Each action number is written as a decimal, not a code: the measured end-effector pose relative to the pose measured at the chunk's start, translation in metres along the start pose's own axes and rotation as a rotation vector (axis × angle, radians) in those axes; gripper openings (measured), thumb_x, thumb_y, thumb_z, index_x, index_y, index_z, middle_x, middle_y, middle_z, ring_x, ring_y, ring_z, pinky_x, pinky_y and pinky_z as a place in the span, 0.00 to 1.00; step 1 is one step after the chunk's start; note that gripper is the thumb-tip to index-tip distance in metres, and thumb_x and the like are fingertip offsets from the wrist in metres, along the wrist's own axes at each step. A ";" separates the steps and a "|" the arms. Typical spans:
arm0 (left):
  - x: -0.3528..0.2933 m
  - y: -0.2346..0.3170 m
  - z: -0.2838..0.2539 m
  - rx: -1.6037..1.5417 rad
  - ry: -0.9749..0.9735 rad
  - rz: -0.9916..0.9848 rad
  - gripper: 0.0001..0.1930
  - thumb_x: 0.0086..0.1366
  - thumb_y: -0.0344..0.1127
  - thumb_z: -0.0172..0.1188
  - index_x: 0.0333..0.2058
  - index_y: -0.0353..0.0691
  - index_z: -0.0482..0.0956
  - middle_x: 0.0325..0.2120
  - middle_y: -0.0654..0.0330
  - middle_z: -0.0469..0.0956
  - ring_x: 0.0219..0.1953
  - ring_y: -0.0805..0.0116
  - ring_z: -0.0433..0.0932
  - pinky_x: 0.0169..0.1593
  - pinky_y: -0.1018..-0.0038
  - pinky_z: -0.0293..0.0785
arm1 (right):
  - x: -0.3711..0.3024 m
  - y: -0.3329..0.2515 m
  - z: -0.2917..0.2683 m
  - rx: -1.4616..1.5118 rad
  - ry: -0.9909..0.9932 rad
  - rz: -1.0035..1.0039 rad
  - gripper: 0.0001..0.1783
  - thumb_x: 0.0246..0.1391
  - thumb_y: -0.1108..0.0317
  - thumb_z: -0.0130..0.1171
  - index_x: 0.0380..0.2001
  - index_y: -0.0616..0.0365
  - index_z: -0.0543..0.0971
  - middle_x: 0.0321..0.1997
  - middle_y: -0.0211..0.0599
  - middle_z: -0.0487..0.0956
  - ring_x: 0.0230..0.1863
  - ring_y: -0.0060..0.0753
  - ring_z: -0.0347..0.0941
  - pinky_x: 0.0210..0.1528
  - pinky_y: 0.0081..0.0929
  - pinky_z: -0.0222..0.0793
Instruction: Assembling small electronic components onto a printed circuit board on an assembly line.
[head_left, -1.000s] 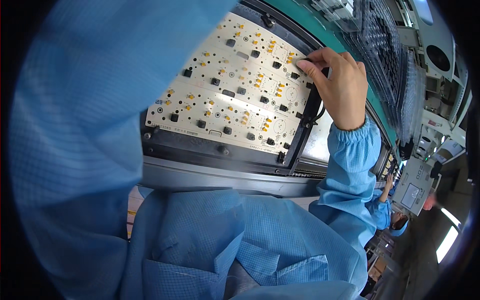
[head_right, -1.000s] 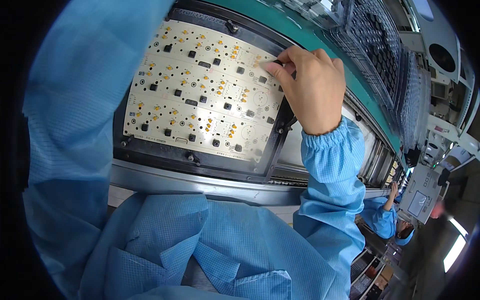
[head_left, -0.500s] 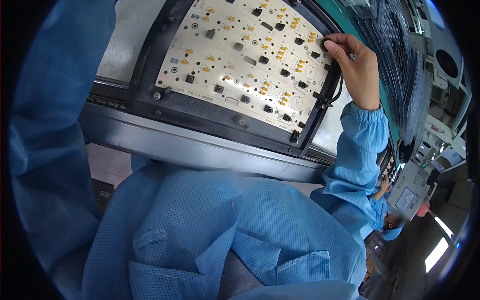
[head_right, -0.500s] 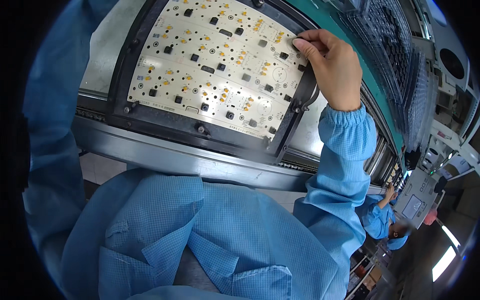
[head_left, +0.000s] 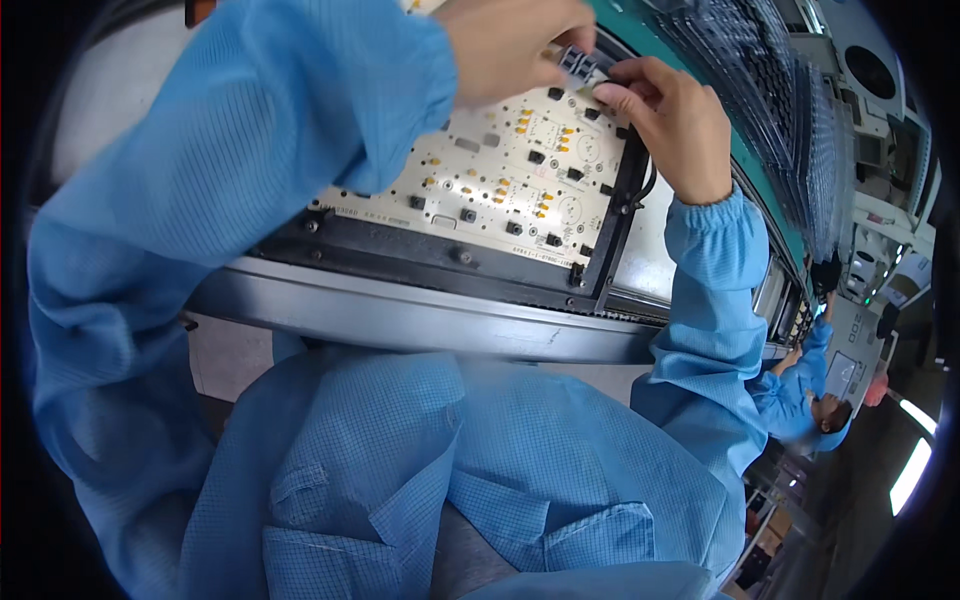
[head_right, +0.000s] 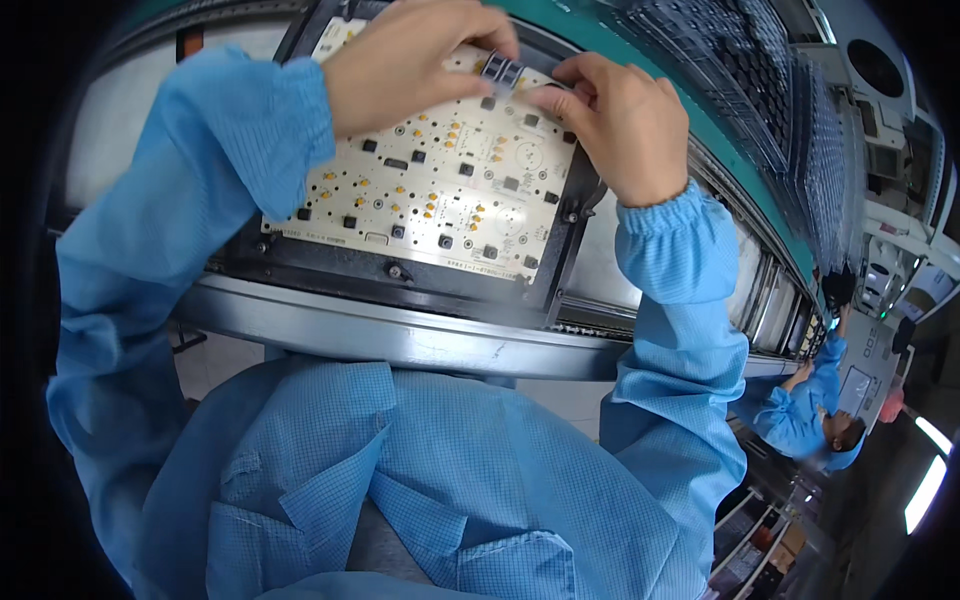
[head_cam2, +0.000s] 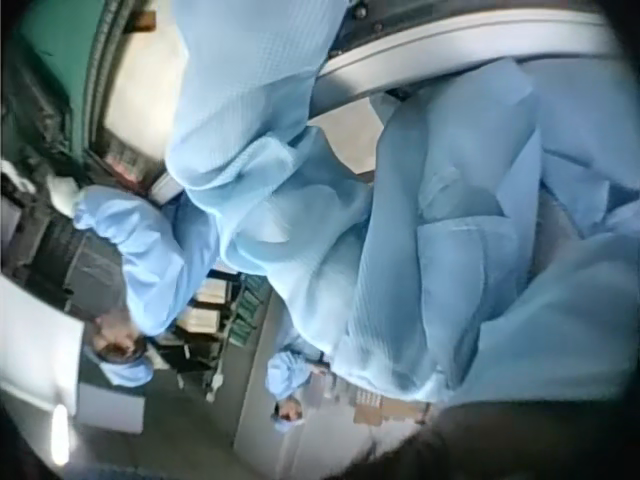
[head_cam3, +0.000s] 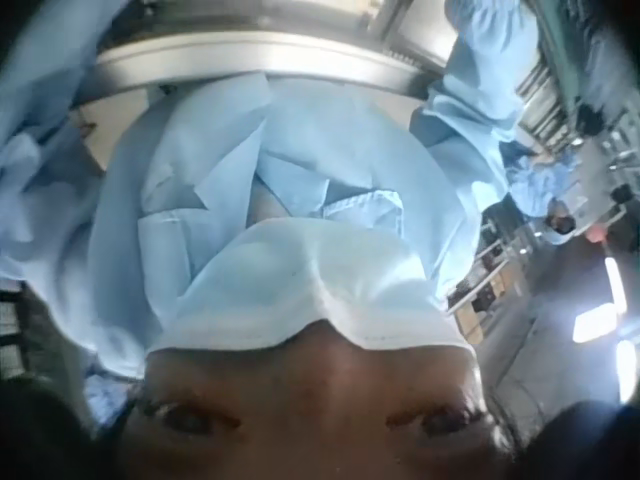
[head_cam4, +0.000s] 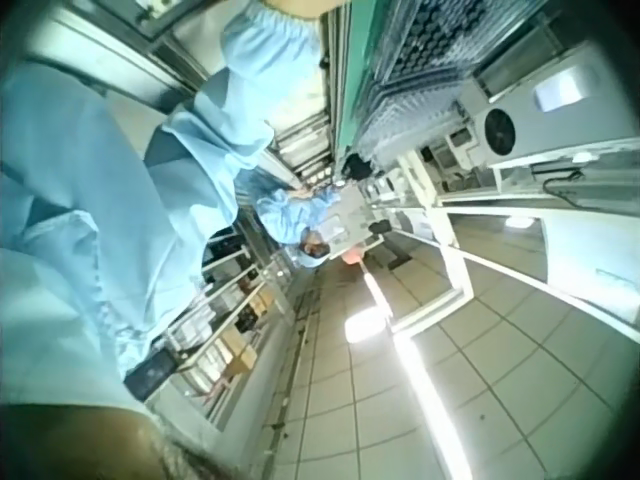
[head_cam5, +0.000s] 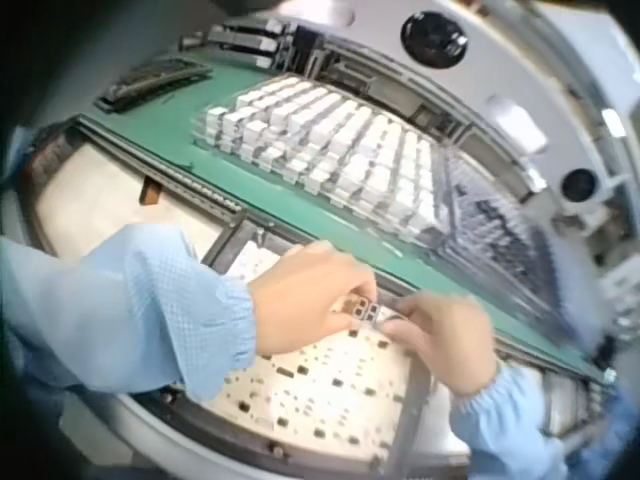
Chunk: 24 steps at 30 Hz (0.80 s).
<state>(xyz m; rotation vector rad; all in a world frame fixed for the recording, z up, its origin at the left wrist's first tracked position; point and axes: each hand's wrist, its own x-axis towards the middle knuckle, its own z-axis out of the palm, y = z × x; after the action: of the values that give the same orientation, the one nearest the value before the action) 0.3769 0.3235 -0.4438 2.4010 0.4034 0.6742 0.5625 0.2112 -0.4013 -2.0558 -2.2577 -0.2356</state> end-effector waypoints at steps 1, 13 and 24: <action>0.002 0.002 0.001 0.034 -0.026 -0.015 0.12 0.55 0.34 0.61 0.38 0.39 0.75 0.33 0.55 0.77 0.40 0.54 0.74 0.46 0.63 0.69 | 0.000 0.003 -0.009 0.098 0.011 0.151 0.16 0.52 0.56 0.63 0.38 0.55 0.81 0.23 0.33 0.78 0.24 0.24 0.74 0.29 0.23 0.68; 0.010 0.013 0.001 0.291 0.041 0.026 0.11 0.54 0.33 0.64 0.37 0.44 0.78 0.32 0.67 0.79 0.40 0.68 0.73 0.51 0.67 0.60 | 0.027 0.117 -0.025 0.633 0.290 0.245 0.16 0.59 0.60 0.57 0.43 0.61 0.80 0.33 0.27 0.77 0.35 0.17 0.71 0.40 0.15 0.70; 0.025 0.025 -0.012 0.412 -0.109 -0.027 0.11 0.54 0.36 0.64 0.36 0.45 0.78 0.25 0.66 0.79 0.40 0.67 0.73 0.49 0.69 0.61 | 0.040 0.113 -0.032 0.644 0.367 0.256 0.11 0.58 0.66 0.56 0.31 0.64 0.78 0.22 0.25 0.74 0.25 0.16 0.67 0.27 0.18 0.63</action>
<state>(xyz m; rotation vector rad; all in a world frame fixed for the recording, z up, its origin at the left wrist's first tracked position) 0.3937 0.3203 -0.4107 2.7978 0.5732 0.4801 0.6699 0.2554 -0.3567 -1.7442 -1.5620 0.1152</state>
